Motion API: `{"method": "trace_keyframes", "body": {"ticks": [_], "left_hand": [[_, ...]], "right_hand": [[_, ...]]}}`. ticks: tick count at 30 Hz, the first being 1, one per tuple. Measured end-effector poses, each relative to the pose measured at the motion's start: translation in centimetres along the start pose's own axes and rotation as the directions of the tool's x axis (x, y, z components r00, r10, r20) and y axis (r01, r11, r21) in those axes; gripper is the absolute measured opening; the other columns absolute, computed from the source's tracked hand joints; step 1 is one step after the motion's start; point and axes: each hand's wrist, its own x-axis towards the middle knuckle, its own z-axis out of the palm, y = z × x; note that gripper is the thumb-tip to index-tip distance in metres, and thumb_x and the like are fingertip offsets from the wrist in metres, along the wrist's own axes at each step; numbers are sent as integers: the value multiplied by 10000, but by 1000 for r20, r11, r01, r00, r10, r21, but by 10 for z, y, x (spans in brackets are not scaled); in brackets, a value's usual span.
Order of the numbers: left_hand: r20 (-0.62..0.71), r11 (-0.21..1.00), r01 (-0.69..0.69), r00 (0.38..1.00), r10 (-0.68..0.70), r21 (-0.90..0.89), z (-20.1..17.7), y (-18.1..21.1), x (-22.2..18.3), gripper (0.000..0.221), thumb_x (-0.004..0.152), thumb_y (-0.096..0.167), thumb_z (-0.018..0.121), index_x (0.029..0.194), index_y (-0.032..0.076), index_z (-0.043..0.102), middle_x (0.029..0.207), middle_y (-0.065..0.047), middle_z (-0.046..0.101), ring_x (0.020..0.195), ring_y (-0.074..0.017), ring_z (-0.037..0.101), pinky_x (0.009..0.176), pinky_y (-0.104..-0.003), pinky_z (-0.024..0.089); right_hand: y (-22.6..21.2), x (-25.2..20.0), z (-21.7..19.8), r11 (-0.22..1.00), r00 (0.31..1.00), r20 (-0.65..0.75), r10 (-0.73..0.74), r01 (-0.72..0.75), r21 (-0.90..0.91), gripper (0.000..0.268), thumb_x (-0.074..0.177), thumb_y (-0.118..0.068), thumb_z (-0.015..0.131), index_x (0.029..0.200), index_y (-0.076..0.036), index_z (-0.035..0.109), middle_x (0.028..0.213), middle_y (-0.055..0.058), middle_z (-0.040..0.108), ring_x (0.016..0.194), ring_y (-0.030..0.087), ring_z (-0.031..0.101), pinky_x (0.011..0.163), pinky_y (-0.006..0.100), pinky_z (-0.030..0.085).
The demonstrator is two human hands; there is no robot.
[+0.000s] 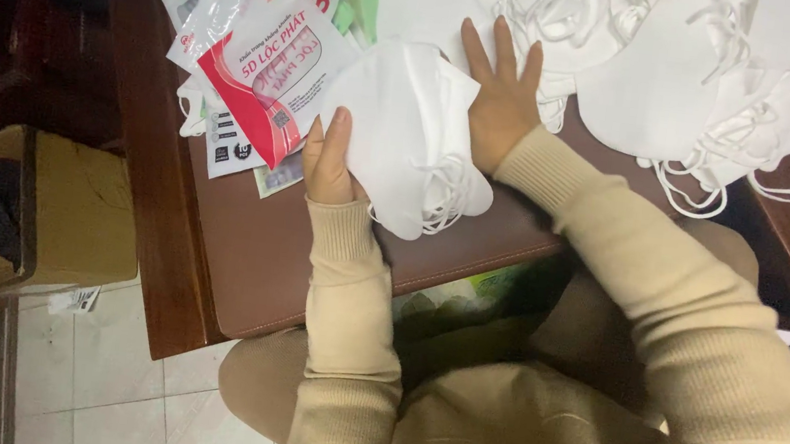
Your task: Picking up individual white face masks from a pile and stacking them neatly on a table.
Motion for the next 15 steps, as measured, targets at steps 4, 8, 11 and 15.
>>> {"method": "trace_keyframes", "body": {"ticks": [4, 8, 11, 15], "left_hand": [[7, 1000, 4, 1000, -4, -18, -5, -2, 2, 356, 966, 76, 697, 1304, -28, 655, 1279, -187, 705, 1178, -286, 684, 1061, -406, 556], [60, 1000, -20, 998, 19, 10, 5, 5, -2, 394, 992, 99, 670, 1353, -50, 616, 1347, -187, 666, 1254, -287, 640, 1124, -409, 509], [-55, 1000, 17, 998, -17, -2, 3, 4, 0, 368, 952, 85, 693, 1300, -29, 659, 1281, -178, 702, 1176, -271, 678, 1065, -398, 549], [-91, 999, 26, 995, -29, -36, -9, -4, 8, 310, 918, 64, 725, 1214, -22, 702, 1201, -183, 735, 1096, -277, 710, 1005, -409, 583]], "right_hand": [[-7, 24, -11, 975, 966, 174, 190, -206, 80, 997, 846, -762, 461, 1651, -355, 33, 1722, 125, -75, 1546, 454, -103, 1183, 719, -18], [-10, 35, -31, 972, 934, 286, 212, -232, 35, 1110, 809, -793, 517, 1637, -318, -51, 1718, 189, -25, 1542, 524, -3, 1183, 714, 28], [5, 50, -17, 979, 948, 244, 204, -204, -29, 952, 940, -683, 479, 1636, -325, -63, 1684, 287, 95, 1484, 592, 182, 1150, 712, 183], [58, 76, 7, 980, 1000, -12, 23, -25, -196, 755, 945, -292, 544, 1633, -294, 233, 1295, 278, 492, 862, 509, 656, 661, 574, 527]]}}
